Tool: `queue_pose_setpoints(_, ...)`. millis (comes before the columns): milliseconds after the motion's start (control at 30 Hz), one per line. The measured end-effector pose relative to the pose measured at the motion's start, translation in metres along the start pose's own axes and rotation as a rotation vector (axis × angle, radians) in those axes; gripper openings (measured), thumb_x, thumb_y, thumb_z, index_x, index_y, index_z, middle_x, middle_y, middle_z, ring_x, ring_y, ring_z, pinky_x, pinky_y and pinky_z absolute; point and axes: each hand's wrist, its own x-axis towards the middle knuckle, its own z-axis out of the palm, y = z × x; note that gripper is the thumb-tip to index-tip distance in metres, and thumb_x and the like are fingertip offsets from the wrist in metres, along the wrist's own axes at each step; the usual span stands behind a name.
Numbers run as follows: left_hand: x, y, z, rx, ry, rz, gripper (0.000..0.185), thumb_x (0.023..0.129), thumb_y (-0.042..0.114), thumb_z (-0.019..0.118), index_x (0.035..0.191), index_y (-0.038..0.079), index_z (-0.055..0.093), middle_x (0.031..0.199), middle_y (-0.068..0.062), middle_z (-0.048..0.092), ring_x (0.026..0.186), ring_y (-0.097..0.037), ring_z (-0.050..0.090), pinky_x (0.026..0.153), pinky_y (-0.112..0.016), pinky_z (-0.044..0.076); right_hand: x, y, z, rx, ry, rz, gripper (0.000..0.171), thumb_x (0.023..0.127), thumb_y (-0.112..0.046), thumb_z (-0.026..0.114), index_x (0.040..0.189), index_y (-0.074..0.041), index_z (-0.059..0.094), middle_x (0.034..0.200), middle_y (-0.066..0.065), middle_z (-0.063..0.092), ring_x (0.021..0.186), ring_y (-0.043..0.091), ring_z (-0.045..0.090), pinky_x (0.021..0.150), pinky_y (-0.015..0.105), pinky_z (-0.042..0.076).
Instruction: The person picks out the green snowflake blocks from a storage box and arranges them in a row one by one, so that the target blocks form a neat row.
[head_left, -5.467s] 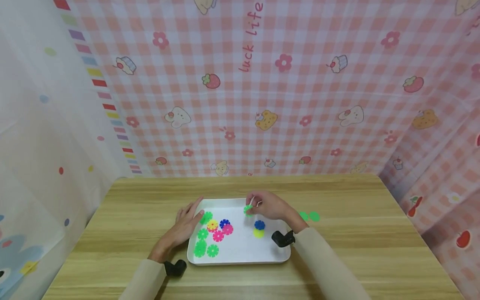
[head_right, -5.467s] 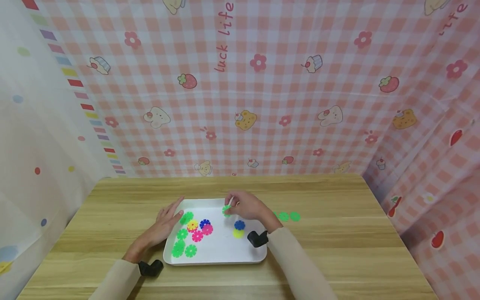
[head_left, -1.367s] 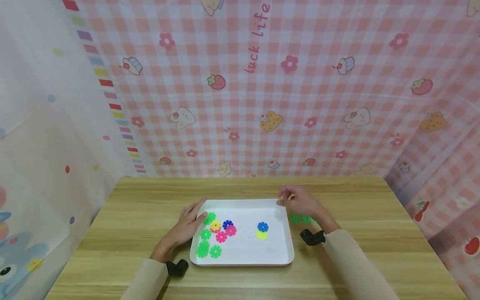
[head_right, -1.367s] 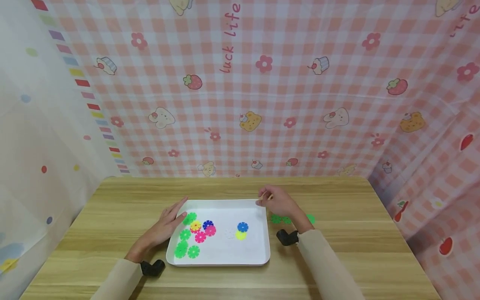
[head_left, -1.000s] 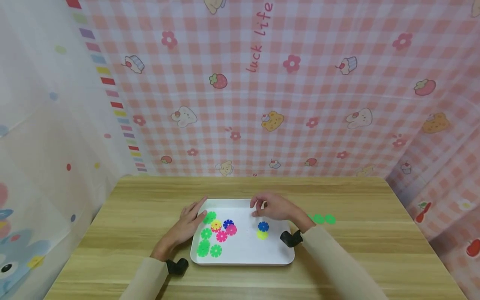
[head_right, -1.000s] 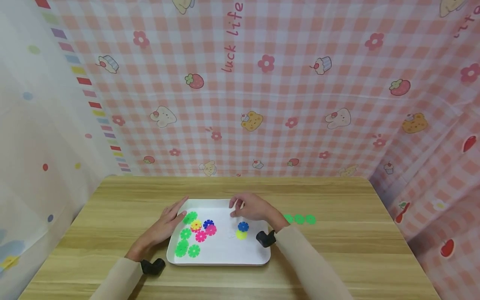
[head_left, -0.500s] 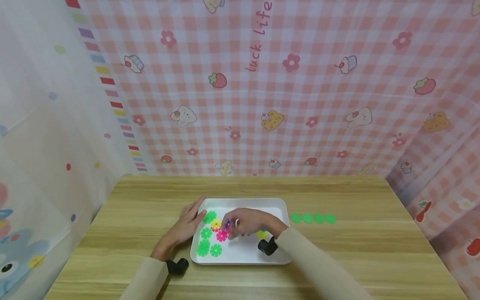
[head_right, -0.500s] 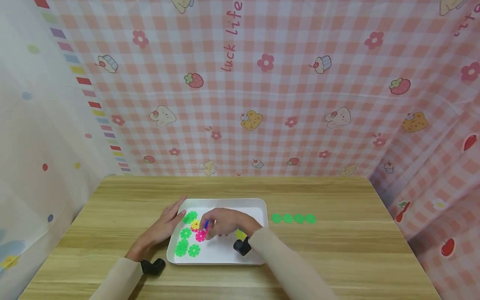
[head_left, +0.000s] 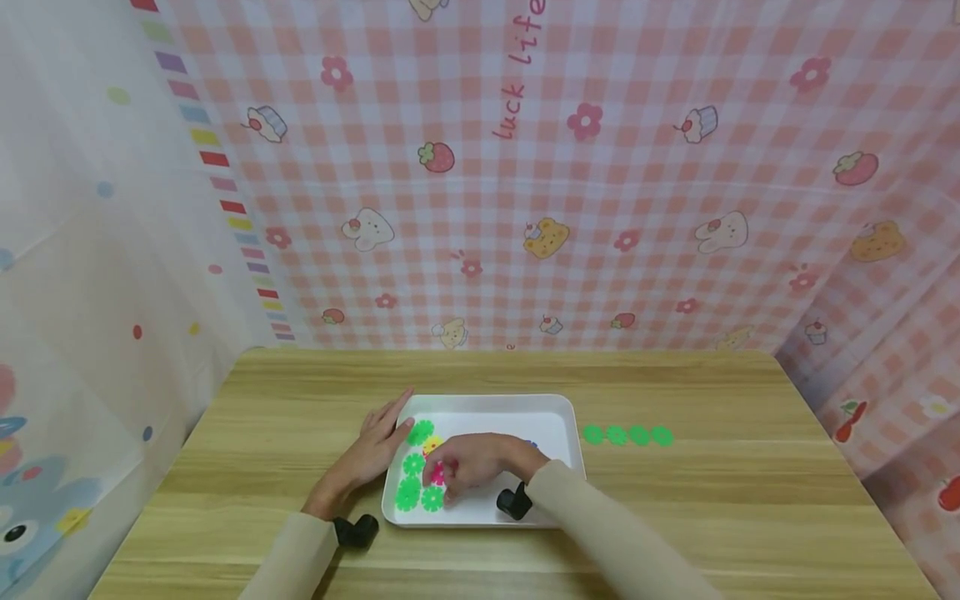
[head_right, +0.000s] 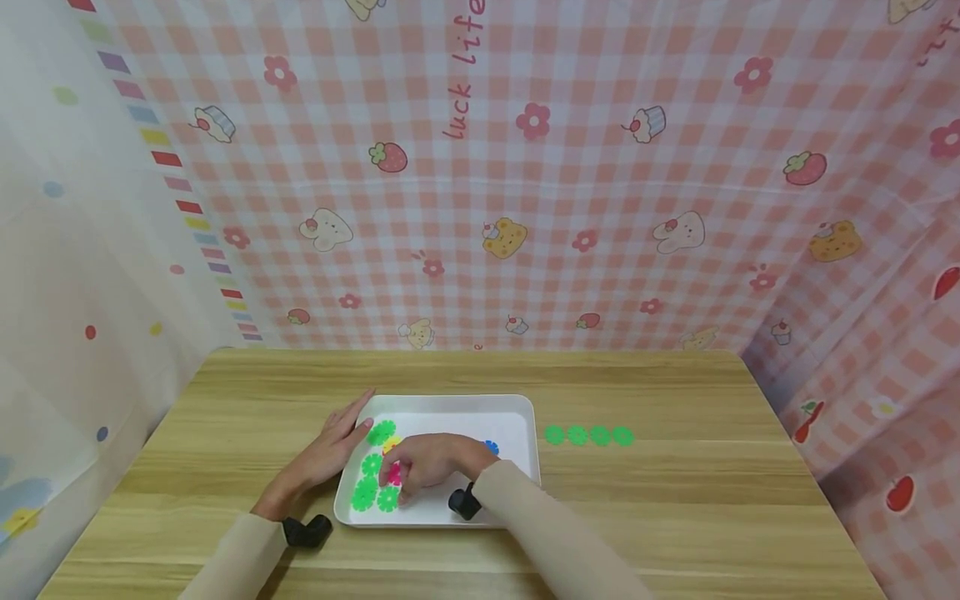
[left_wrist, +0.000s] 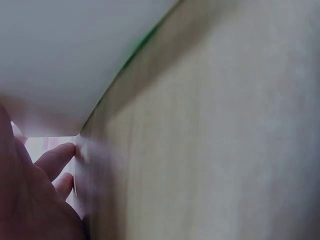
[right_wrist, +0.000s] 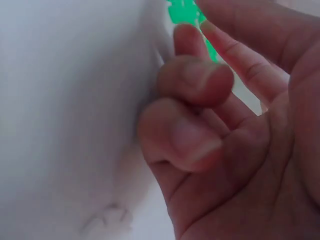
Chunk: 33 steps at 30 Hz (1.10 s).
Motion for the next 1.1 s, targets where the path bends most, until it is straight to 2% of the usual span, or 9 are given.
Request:
queue_pose_setpoints(200, 0.0003, -0.0002, 0.0000, -0.003, -0.003, -0.014, 0.060, 0.106, 0.050, 0.034, 0.160, 0.031, 0.015, 0.164, -0.007, 0.022, 0.153, -0.033, 0.007, 0.120, -0.056, -0.009, 0.0031, -0.0010, 0.0038, -0.071, 0.033, 0.022, 0.021, 0.087, -0.018, 0.078, 0.103, -0.027, 0.068, 0.084, -0.007, 0.056, 0.077, 0.007, 0.050, 0.071, 0.020, 0.044)
queue_pose_setpoints(467, 0.0005, 0.0012, 0.0002, -0.004, -0.008, -0.016, 0.060, 0.106, 0.048, 0.034, 0.160, 0.030, 0.015, 0.164, -0.008, 0.021, 0.153, -0.033, 0.007, 0.120, -0.056, -0.010, 0.0031, -0.0011, 0.0074, -0.056, 0.048, 0.050, 0.022, 0.085, -0.021, 0.079, 0.101, -0.029, 0.066, 0.093, -0.009, 0.058, 0.089, 0.007, 0.052, 0.079, 0.023, 0.045)
queue_pose_setpoints(600, 0.0001, 0.0025, -0.0003, -0.006, -0.005, -0.011, 0.059, 0.107, 0.046, 0.035, 0.160, 0.028, 0.016, 0.164, -0.009, 0.022, 0.152, -0.034, 0.007, 0.120, -0.056, -0.009, 0.0042, 0.0003, 0.0087, -0.056, 0.060, 0.036, 0.021, 0.085, -0.022, 0.080, 0.100, -0.029, 0.067, 0.092, -0.009, 0.058, 0.087, 0.007, 0.051, 0.077, 0.022, 0.045)
queue_pose_setpoints(833, -0.0008, 0.0044, -0.0015, 0.001, -0.001, -0.004, 0.059, 0.107, 0.044, 0.035, 0.160, 0.027, 0.017, 0.164, -0.008, 0.023, 0.152, -0.034, 0.008, 0.120, -0.057, -0.008, 0.0059, 0.0022, 0.0094, -0.072, 0.081, -0.012, 0.019, 0.084, -0.020, 0.080, 0.097, -0.024, 0.066, 0.081, -0.008, 0.056, 0.074, 0.006, 0.050, 0.068, 0.018, 0.043)
queue_pose_setpoints(1100, -0.0004, 0.0031, -0.0007, -0.006, -0.006, -0.011, 0.059, 0.107, 0.046, 0.034, 0.160, 0.028, 0.016, 0.164, -0.007, 0.023, 0.152, -0.033, 0.008, 0.120, -0.056, -0.008, 0.0045, 0.0012, 0.0100, -0.054, 0.094, -0.007, 0.018, 0.083, -0.014, 0.081, 0.090, -0.019, 0.065, 0.071, -0.007, 0.052, 0.065, 0.006, 0.046, 0.062, 0.017, 0.040)
